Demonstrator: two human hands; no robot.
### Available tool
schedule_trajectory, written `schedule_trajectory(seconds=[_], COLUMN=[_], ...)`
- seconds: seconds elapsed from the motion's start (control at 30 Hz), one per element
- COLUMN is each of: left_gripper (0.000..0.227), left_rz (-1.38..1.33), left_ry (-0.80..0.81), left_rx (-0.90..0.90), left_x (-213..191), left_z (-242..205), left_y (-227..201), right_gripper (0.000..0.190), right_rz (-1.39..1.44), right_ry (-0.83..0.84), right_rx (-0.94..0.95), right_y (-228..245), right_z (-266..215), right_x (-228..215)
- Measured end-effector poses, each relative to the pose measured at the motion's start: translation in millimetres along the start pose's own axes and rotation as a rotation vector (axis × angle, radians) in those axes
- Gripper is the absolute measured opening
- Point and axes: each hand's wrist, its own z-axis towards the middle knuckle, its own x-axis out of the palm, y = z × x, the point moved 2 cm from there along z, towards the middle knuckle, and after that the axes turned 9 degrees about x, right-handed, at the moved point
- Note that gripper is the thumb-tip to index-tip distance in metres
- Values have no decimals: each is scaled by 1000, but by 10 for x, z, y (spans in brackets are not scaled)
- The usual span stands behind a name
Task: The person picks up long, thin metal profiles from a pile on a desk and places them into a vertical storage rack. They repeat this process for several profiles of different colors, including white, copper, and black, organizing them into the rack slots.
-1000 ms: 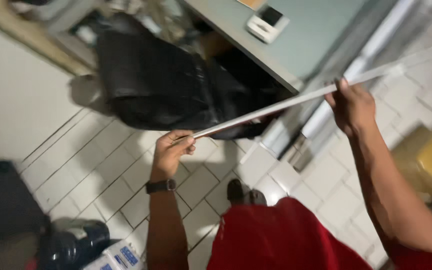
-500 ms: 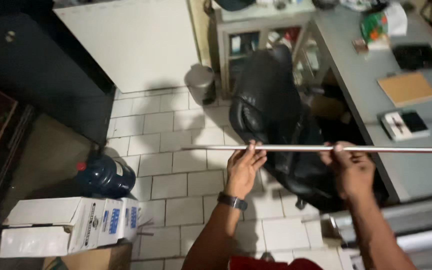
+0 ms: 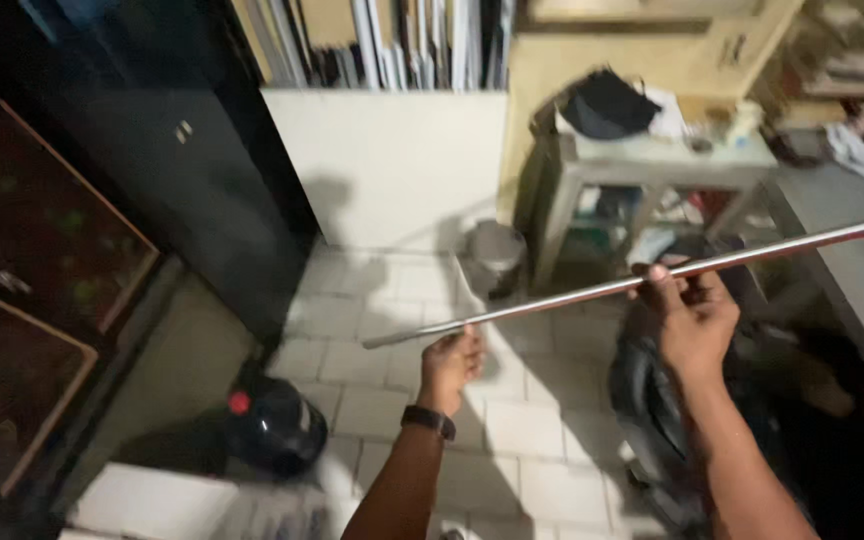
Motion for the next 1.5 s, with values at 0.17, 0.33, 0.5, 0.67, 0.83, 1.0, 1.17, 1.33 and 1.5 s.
schedule_trajectory(seconds=[0.17,0.33,0.5,0.67,0.83,1.0,1.17,1.33,1.5], left_gripper=[30,36,28,24,24,29,46,41,35], left_rz=[789,937,890,780,813,754,829,770,931], left_ry=[231,545,650,669,639,687,670,710,571], left_rx=[700,984,1022,1130,1109,1066,1183,1254,1260], left_x=[645,1298,1687,1990,2279,2525,2823,3201,3542], left_z=[104,913,1706,2870,3780,4633,5353,6135,6648], left_y=[-1347,-1996,-2504,-2938,-3407,-3788,-4149,-4577,-4916], right_gripper=[21,15,19,23,27,27,30,17,22], right_rz=[-75,-129,-169,-40,-65,6,-203,-164,-146], right_ry=[94,219,269,388,397,428,443,357,251], right_rx=[-210,-363,-558,-416,-532,-499,-843,-879,-964], right_y=[-84,315,502,400,371,396,565,626,736], right_z=[552,899,1596,2594,3489,4268,4803,5483,5916], right_x=[1032,1939,2682,3427,4171,4764,5248,5826,6225])
